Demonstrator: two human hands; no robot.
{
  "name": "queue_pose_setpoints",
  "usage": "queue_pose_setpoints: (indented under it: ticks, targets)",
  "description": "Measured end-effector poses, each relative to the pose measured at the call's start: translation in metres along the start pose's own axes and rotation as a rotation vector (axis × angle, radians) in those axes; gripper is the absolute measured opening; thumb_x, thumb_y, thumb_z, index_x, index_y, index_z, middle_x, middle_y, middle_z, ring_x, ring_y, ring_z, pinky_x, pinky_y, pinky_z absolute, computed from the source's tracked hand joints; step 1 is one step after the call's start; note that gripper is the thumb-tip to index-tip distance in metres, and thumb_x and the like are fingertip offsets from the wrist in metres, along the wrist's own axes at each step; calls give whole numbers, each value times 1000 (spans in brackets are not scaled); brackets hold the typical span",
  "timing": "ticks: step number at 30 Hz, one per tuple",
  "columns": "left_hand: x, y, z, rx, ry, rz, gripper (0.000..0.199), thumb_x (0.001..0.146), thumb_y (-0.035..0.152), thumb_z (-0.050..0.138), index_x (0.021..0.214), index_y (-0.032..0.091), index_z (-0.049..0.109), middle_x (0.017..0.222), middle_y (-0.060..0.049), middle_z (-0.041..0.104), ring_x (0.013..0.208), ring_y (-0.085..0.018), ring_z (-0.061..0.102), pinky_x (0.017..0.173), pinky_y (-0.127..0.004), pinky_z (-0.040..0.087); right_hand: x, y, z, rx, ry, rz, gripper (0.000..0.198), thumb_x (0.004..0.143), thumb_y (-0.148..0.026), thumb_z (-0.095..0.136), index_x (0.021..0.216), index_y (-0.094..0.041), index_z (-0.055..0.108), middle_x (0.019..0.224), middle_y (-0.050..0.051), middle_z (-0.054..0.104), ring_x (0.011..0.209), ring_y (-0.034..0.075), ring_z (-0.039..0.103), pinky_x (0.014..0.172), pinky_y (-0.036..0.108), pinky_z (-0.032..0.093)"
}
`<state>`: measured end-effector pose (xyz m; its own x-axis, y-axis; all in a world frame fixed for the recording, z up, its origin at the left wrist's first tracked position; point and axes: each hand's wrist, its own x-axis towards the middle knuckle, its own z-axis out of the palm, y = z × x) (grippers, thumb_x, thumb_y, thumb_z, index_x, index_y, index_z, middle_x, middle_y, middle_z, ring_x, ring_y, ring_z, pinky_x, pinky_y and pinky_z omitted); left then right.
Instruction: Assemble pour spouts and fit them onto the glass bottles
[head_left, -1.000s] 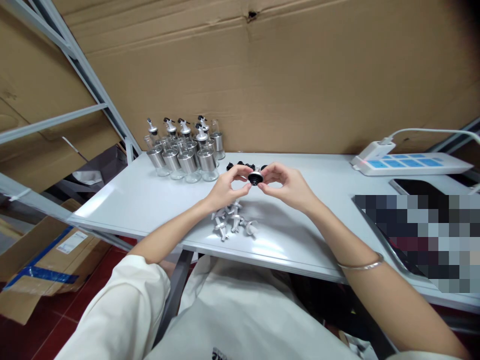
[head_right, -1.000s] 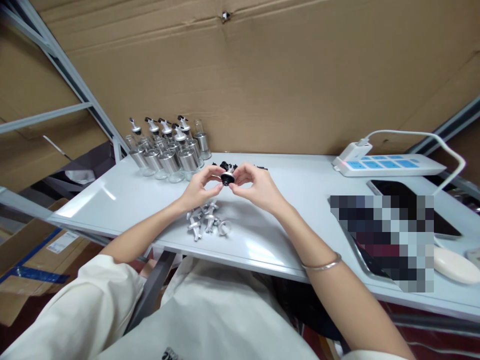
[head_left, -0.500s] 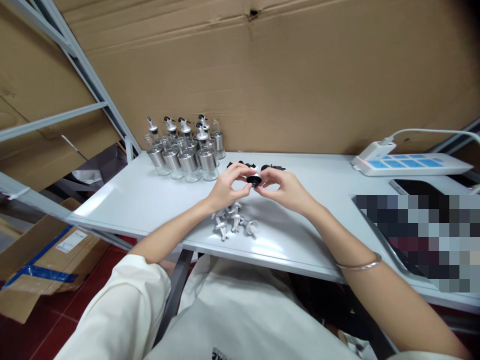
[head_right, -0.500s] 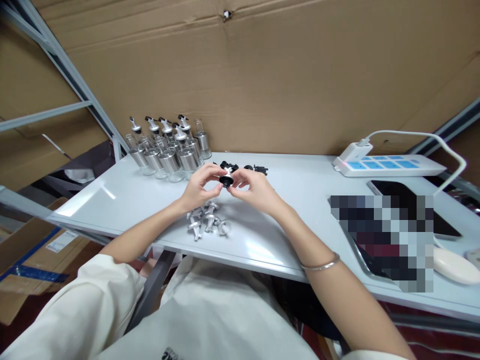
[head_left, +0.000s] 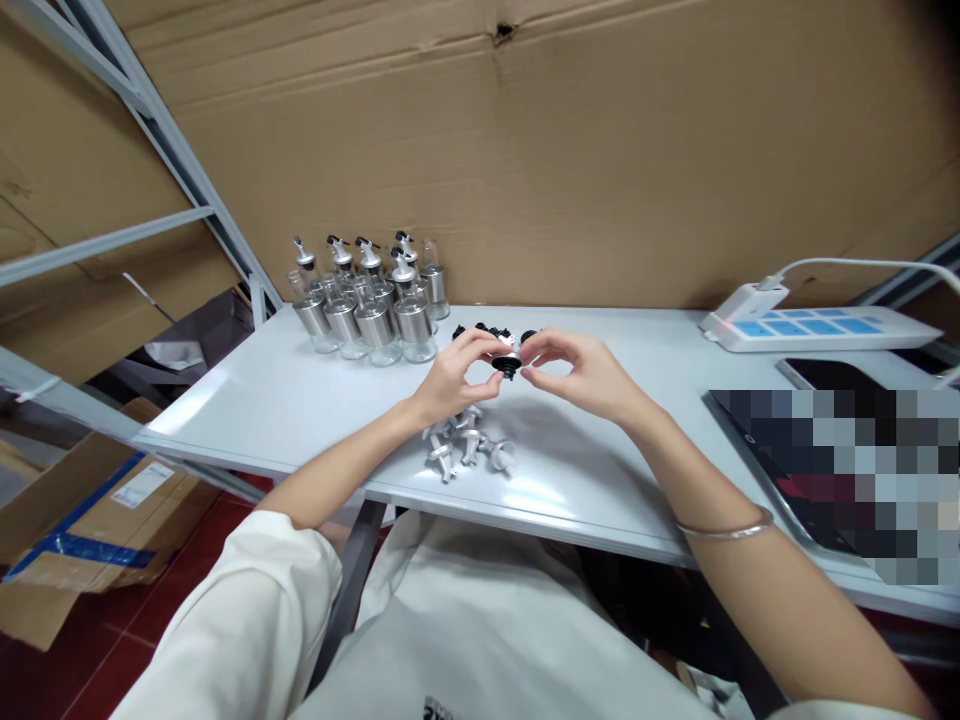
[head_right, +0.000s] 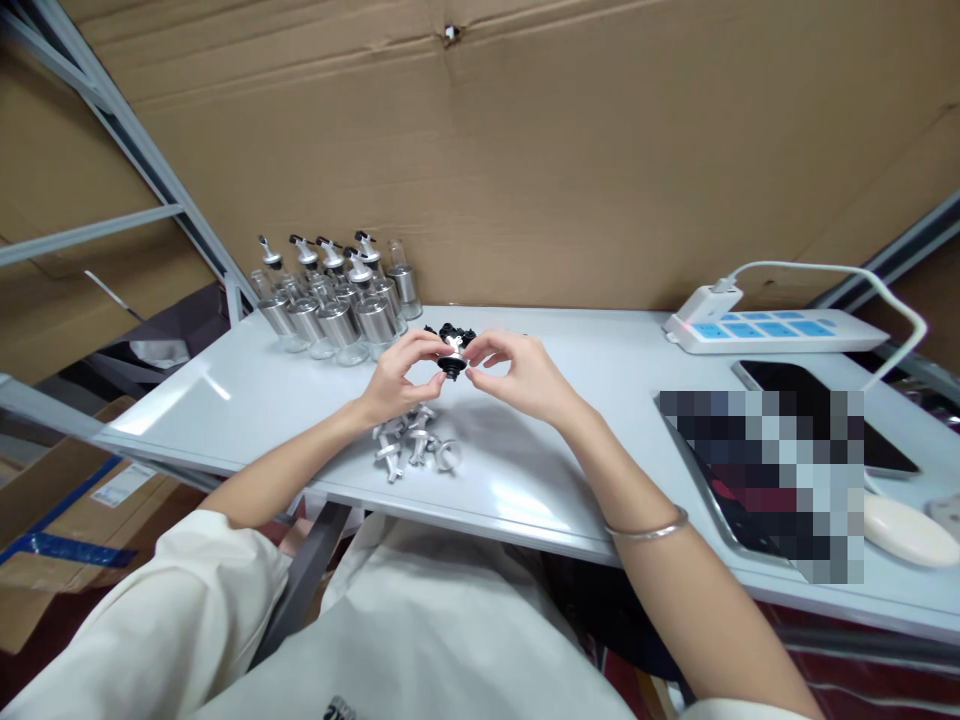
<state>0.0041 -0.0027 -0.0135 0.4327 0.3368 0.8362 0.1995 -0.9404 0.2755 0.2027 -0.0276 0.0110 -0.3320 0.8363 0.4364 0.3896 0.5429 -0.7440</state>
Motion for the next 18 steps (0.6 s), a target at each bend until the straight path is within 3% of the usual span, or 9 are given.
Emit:
queue_pose_setpoints:
  ticks: [5,11,18]
  targets:
    - [0,-1,0,-15,-9,-16,28,77,10,59,104,15,60,96,-5,59,88,-11,60,76,-24,57,0,-3,1,3,37,-17,14,72,-31,64,80,-18,63,85,5,70,76,19,65,79,37,54]
    - [0,-1,0,-60,-22,-28,28,76,9,60,104,15,58,95,-5,60,90,-11,60,76,-24,57,0,-3,3,30,38,20,14,71,-30,65,77,-18,62,78,5,68,63,15,60,64,31,52]
    - [0,-2,1,-87,-47,-43,26,79,11,59,104,16,57,98,-6,60,92,-12,58,76,-24,56,-1,2,5,114,47,84,19,68,-33,69,75,-18,60,69,3,65,62,16,63,64,31,53]
